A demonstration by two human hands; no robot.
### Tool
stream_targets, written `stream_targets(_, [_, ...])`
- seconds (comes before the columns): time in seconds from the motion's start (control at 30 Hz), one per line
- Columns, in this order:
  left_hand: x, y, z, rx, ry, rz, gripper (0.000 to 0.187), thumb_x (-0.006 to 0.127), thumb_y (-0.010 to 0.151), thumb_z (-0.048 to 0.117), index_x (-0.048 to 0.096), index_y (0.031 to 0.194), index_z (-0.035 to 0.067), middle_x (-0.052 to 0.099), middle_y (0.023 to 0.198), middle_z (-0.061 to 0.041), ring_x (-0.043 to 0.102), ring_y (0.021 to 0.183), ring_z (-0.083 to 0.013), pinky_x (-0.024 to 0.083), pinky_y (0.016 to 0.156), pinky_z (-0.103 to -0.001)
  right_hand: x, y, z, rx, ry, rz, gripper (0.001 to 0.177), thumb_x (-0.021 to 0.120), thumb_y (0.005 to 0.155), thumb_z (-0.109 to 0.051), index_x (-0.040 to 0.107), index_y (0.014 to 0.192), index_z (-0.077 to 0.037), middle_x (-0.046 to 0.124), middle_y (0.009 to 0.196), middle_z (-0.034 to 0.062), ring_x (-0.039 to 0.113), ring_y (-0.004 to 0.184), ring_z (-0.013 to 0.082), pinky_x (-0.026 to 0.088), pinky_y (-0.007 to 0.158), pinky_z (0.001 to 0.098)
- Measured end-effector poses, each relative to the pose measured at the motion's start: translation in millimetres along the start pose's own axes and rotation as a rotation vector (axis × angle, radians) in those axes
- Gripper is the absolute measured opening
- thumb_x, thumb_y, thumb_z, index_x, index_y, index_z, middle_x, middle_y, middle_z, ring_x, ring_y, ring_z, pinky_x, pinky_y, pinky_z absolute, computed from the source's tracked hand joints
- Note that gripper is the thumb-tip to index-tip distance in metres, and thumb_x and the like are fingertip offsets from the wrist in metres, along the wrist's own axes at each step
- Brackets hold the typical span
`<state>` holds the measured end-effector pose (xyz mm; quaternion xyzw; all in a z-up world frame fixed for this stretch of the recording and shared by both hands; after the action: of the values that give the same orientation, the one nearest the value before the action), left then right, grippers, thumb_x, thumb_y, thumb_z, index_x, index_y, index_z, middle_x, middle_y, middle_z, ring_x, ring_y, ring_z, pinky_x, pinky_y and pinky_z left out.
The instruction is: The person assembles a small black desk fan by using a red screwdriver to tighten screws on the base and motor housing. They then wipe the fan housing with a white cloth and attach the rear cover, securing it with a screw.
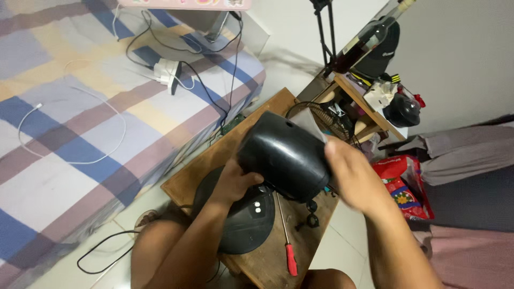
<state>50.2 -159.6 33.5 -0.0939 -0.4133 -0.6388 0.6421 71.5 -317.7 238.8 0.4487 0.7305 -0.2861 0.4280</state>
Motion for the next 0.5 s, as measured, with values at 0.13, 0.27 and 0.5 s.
stream_targets(0.13, [0, -5, -7, -0.044, -0.123, 0.051, 0.104, 0.088, 0.071, 0.012, 0.033, 0.159, 0.003, 0.058, 0.136, -0.012, 0.057, 0.127, -0.0265, 0.046, 0.111, -0.041, 3, -23, -19, -0.234, 0.076, 0.099, 0.065, 0.032, 0.105, -0.046, 0.048, 0.147, 0.000, 0.060, 0.146, 0.0236, 0.055, 0.141, 0.0370, 0.036, 0.119, 0.0416])
stream_targets(0.27, [-9, -6, -20, -0.029, -0.040, 0.074, 0.093, 0.083, 0.071, 0.005, 0.038, 0.153, 0.004, 0.061, 0.138, -0.009, 0.057, 0.130, -0.0221, 0.045, 0.113, -0.037, 39, -80, -54, -0.516, -0.412, 0.350, 0.087, 0.045, 0.099, -0.054, 0.027, 0.155, 0.010, 0.024, 0.163, 0.0325, 0.025, 0.151, 0.0545, 0.024, 0.121, 0.0593])
stream_targets(0.5, [-1, -7, -7, 0.041, -0.093, -0.030, 0.085, 0.089, 0.079, 0.025, 0.048, 0.149, -0.002, 0.063, 0.139, -0.010, 0.058, 0.129, -0.0226, 0.044, 0.114, -0.039, 115, -106, -7, -0.636, -0.683, 0.401, 0.082, 0.068, 0.092, -0.042, 0.036, 0.138, 0.019, 0.022, 0.150, 0.0419, 0.026, 0.133, 0.0730, 0.016, 0.110, 0.0802])
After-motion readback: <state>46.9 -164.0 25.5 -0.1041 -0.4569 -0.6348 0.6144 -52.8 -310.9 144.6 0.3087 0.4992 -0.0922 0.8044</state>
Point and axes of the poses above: each hand's wrist, its own y-axis towards the middle knuckle, its own x-axis out of the palm, z = x × y, the point moved 7 cm from there along y, towards the middle knuckle
